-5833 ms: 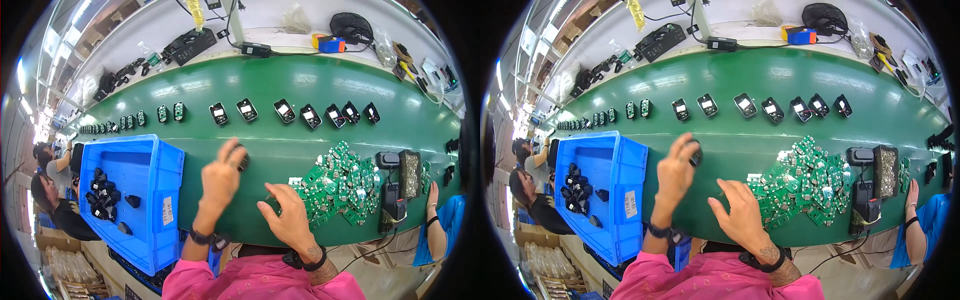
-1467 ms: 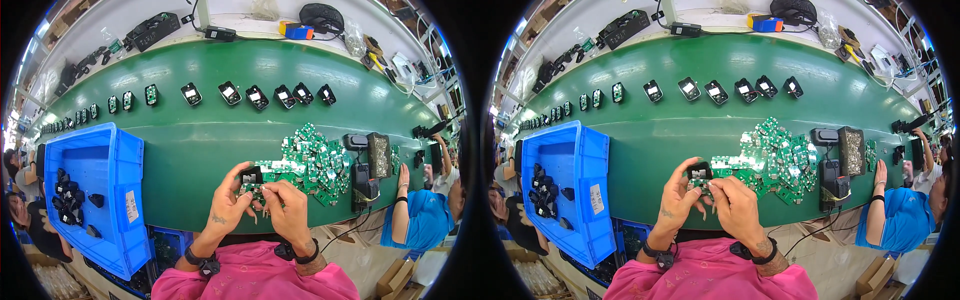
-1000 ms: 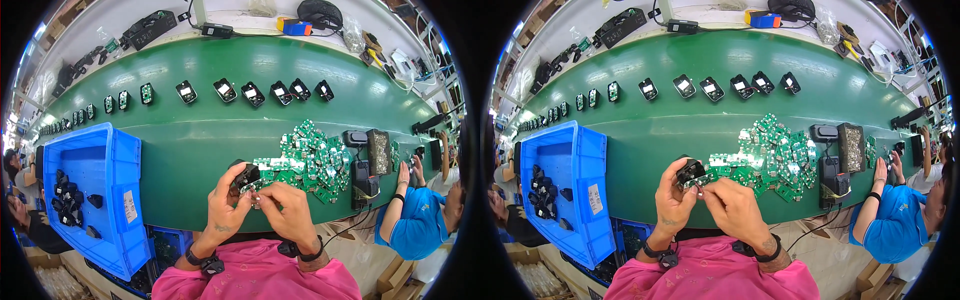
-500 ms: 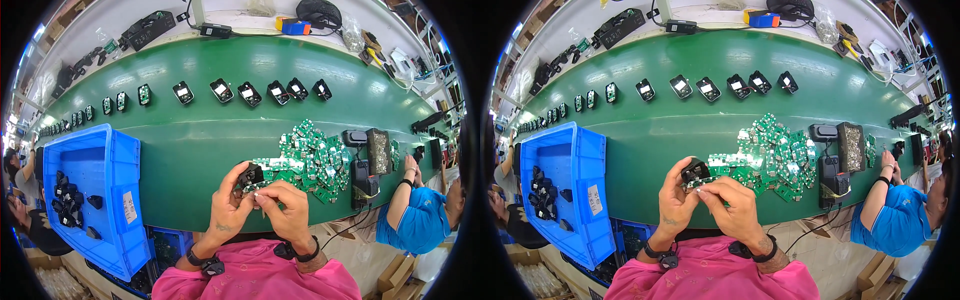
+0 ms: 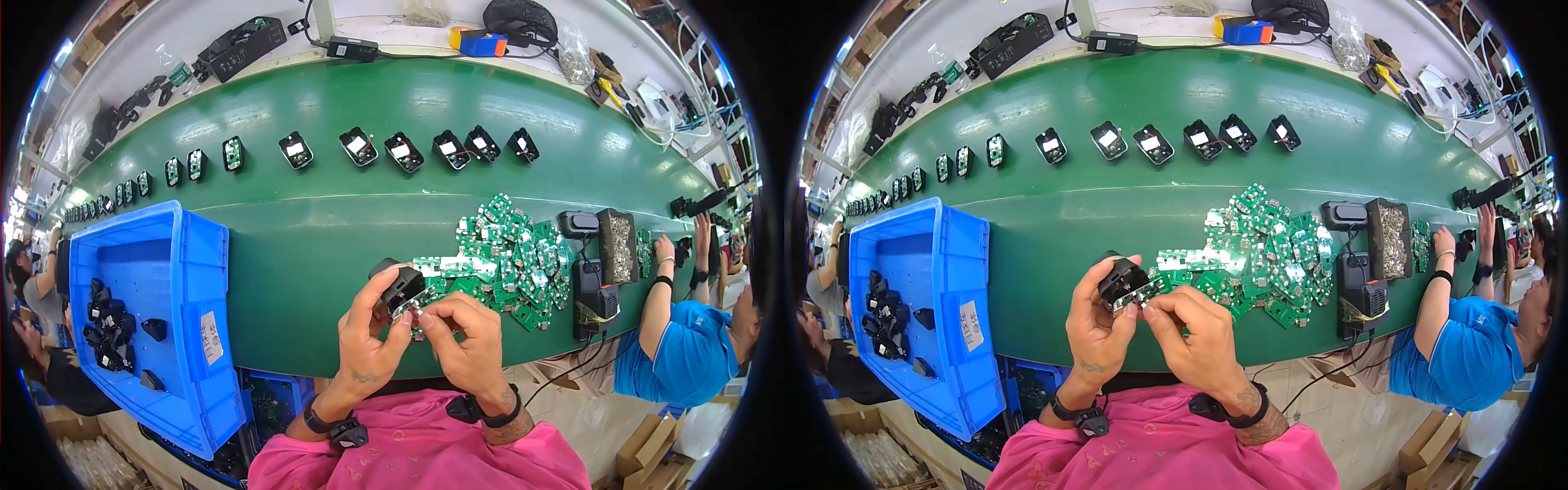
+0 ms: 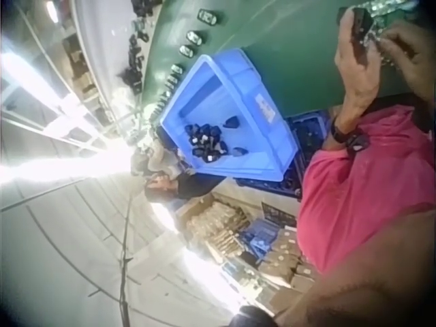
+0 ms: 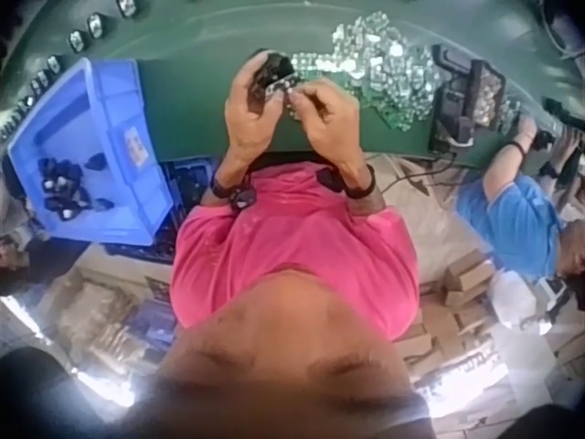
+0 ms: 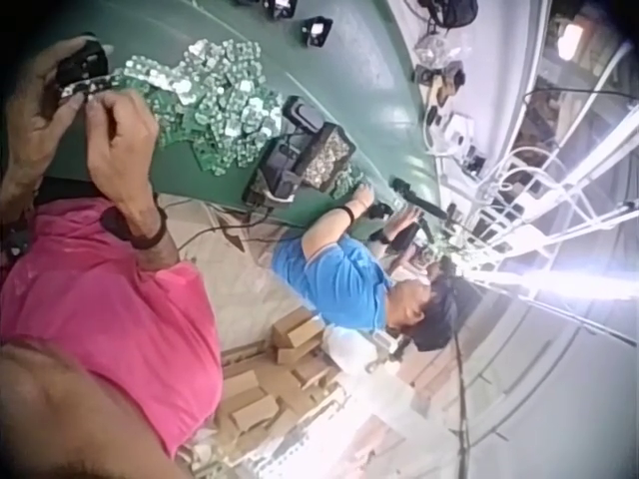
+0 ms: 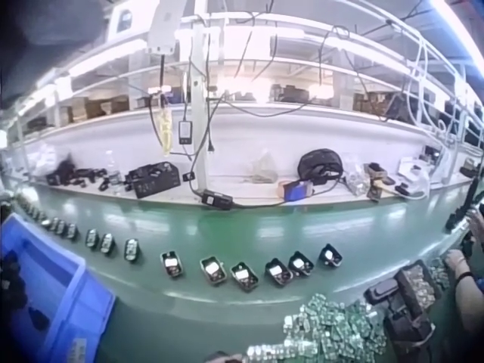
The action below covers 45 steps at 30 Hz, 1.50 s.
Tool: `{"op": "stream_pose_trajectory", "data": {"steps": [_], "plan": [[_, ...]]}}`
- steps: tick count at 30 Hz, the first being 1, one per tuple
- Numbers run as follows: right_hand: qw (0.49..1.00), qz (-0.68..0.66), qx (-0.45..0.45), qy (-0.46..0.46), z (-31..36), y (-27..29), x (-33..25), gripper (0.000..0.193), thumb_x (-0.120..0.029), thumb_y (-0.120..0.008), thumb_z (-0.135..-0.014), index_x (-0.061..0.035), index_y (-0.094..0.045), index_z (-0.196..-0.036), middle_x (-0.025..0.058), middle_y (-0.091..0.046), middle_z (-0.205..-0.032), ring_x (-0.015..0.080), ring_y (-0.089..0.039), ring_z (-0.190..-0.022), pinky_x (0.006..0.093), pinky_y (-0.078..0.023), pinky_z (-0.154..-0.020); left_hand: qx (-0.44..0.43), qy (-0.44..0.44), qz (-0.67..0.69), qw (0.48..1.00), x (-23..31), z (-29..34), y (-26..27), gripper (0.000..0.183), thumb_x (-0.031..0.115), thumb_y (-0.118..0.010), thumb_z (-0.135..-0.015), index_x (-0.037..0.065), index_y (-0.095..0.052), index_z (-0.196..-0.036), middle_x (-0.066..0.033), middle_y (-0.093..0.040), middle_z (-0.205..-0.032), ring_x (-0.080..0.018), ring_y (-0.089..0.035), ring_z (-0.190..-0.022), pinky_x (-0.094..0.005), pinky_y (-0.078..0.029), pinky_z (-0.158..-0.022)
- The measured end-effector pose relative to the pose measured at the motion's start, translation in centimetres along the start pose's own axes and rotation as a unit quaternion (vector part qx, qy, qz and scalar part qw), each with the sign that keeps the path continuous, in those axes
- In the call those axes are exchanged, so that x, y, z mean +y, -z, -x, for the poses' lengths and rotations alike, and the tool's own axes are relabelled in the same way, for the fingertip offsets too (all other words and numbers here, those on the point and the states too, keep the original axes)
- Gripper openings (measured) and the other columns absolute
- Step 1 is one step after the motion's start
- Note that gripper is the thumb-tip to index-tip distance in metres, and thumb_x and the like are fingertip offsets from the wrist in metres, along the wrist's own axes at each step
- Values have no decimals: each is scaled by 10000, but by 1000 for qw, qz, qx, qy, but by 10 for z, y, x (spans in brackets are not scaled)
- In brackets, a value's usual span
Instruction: The person picks up a circuit board and a black plastic housing, fits the board into the housing, and places the assembled unit onto the green conveyor belt.
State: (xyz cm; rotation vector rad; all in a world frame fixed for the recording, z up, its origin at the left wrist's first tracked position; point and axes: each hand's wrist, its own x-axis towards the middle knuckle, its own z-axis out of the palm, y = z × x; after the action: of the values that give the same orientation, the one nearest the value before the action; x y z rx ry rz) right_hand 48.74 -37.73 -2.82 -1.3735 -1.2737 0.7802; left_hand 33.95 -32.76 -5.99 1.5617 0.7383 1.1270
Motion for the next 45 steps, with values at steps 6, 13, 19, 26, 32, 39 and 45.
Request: {"op": "stream_pose_trajectory", "data": {"steps": [6, 13, 19, 26, 32, 39, 45], "plan": [[999, 39, -7, 3, -5, 7, -2, 22, 8, -675, -854, 29, -670, -859, 68, -621, -746, 125, -578, -602, 257, -445, -537, 16, 13, 35, 999, 5, -4, -3, 543, -69, -615, -859, 4, -482, -1380, -163, -595, -1292, -170, -656, -1015, -292, -572, -838], [993, 104, -31, 44, -10, 11, -2, 37, 16, -684, -828, 21, -668, -861, 93, -629, -753, 183, -597, -615, 290, -456, -547, 4, 37, 22, 999, 7, -6, -1, 539, -61, -610, -859, 5, -491, -1381, -168, -603, -1275, -202, -662, -1043, -316, -575, -867], [990, 111, -53, 62, -12, 13, 1, 49, 19, -678, -832, 4, -659, -874, 103, -645, -761, 243, -628, -670, 338, -479, -583, -17, 67, -18, 997, 9, -7, 2, 557, -73, -597, -858, 6, -479, -1397, -167, -627, -1219, -199, -667, -1027, -319, -582, -849], [992, 101, -59, 50, -11, 14, 2, 41, 17, -675, -834, -4, -657, -863, 102, -646, -760, 249, -628, -670, 346, -480, -586, -3, 144, 122, 982, 15, -9, 0, 581, -85, -586, -865, 6, -446, -1421, -154, -619, -1197, -180, -661, -1012, -322, -592, -825], [985, 141, -71, 64, -12, 16, 4, 25, 4, -672, -840, -1, -655, -859, 105, -622, -746, 253, -613, -649, 348, -470, -565, -65, 60, -49, 995, 8, -11, 7, 597, -98, -577, -861, 12, -434, -1430, -161, -617, -1194, -200, -671, -1006, -327, -599, -800], [989, 111, -85, 47, -13, 19, 2, 19, -1, -669, -844, -3, -660, -860, 105, -624, -750, 255, -617, -654, 345, -467, -563, -18, 177, 171, 969, 18, -13, 2, 601, -112, -562, -861, 8, -425, -1434, -155, -631, -1155, -187, -681, -971, -317, -598, -809], [991, 101, -71, 52, -12, 19, 5, 21, -5, -677, -844, 3, -660, -855, 94, -624, -739, 233, -621, -653, 320, -473, -574, -39, 152, 89, 984, 19, -14, 2, 591, -111, -566, -856, 11, -447, -1422, -137, -641, -1129, -184, -697, -925, -299, -594, -799]]}}
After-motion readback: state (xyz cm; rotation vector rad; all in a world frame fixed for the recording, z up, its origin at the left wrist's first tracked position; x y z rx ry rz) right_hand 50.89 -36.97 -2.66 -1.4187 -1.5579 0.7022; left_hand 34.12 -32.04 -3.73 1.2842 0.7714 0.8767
